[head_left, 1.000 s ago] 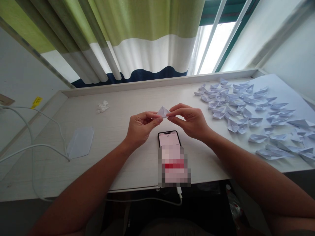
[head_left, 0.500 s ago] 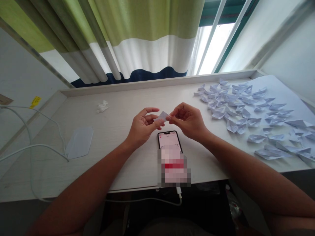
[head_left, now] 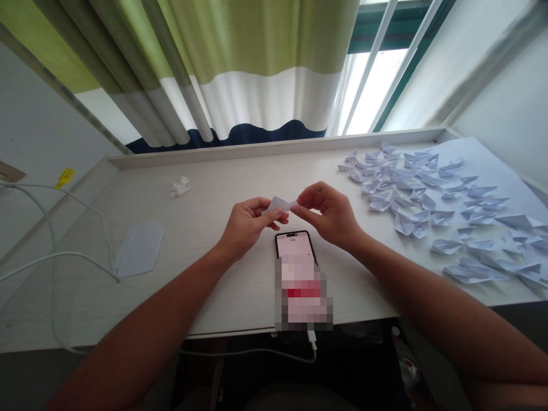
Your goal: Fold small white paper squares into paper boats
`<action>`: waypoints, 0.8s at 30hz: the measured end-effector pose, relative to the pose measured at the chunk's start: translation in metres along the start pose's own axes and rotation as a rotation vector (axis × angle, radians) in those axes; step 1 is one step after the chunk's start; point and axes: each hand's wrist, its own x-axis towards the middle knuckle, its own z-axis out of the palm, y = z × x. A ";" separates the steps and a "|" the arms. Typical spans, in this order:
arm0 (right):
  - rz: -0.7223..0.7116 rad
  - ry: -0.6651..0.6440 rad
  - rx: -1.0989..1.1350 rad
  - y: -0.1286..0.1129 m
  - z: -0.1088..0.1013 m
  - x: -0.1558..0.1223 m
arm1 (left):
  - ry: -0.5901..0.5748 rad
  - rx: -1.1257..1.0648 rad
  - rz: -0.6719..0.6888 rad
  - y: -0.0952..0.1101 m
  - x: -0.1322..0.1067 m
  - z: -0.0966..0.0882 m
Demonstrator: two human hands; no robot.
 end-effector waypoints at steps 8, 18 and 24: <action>-0.147 -0.012 -0.183 -0.005 -0.001 -0.001 | -0.031 -0.084 -0.053 -0.002 0.000 0.000; -0.152 -0.050 -0.177 -0.004 -0.002 0.000 | -0.030 0.057 0.148 -0.004 0.000 0.002; -0.082 -0.131 -0.141 -0.004 -0.001 0.000 | 0.012 0.074 0.157 -0.008 0.000 0.002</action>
